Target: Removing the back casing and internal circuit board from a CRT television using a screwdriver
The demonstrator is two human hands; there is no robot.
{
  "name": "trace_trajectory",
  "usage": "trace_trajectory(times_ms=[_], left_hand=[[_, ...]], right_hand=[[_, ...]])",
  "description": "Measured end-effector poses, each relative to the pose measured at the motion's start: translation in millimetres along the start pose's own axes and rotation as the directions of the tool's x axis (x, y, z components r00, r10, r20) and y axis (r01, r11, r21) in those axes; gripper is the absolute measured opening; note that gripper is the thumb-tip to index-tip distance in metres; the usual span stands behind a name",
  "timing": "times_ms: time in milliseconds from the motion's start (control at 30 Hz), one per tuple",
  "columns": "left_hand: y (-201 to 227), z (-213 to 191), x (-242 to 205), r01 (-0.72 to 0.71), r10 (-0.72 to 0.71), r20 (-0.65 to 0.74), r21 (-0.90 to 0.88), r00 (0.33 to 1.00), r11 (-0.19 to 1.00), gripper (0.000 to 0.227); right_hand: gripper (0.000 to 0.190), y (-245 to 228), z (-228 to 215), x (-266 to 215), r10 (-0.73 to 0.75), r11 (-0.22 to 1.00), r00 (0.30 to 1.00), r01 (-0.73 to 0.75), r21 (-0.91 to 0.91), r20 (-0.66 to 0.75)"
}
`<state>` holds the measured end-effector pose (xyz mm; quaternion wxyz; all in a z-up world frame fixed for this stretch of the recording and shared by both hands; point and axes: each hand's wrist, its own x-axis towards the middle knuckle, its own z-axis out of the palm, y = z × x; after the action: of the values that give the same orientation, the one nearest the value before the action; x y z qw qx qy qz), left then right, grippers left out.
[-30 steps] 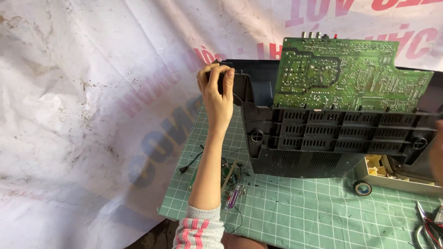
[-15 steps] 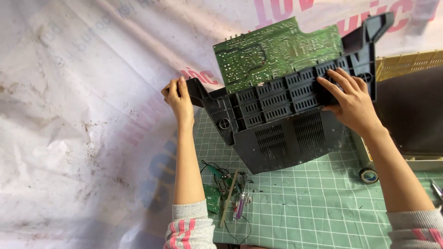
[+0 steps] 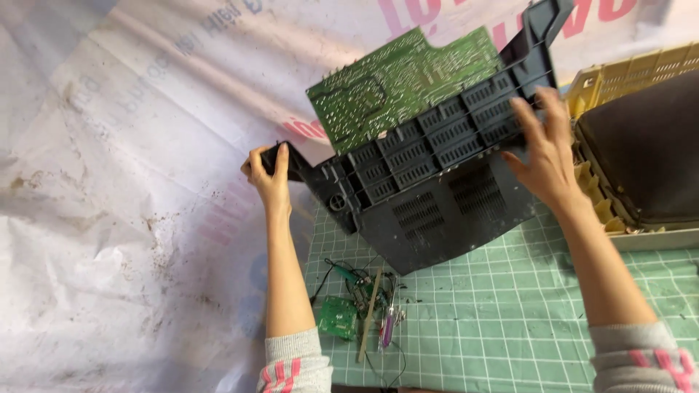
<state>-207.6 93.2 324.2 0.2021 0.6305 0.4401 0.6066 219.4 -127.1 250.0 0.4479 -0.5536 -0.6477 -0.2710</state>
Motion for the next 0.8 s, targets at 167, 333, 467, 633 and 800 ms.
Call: trace_trajectory(times_ms=[167, 333, 467, 633, 800], left_hand=[[-21.2, -15.7, -8.4, 0.017, -0.019, -0.054, -0.038, 0.998, 0.999, 0.033], [-23.9, -28.5, -24.8, 0.069, -0.072, -0.084, -0.041, 0.994, 0.997, 0.029], [-22.6, -36.3, -38.3, 0.066, -0.063, -0.13, 0.021, 0.99, 0.998, 0.03], [-24.4, -52.4, -60.1, 0.055, -0.055, -0.189, -0.006, 0.98, 0.998, 0.029], [-10.8, -66.3, -92.6, -0.088, 0.076, -0.292, -0.025, 0.953, 0.996, 0.03]], right_hand=[[0.084, 19.4, 3.2, -52.0, 0.517, 0.764, 0.848, -0.394, 0.511, -0.118], [0.066, 44.8, 43.0, -48.0, 0.623, 0.377, 0.735, -0.582, 0.72, 0.268], [0.045, 106.4, 113.4, -59.2, 0.634, 0.422, 0.765, -0.465, 0.778, 0.113], [0.047, 85.1, 91.7, -47.3, 0.603, 0.587, 0.795, -0.496, 0.64, 0.065], [0.031, 54.8, 73.3, -46.4, 0.518, 0.849, 0.844, -0.488, 0.204, -0.136]])
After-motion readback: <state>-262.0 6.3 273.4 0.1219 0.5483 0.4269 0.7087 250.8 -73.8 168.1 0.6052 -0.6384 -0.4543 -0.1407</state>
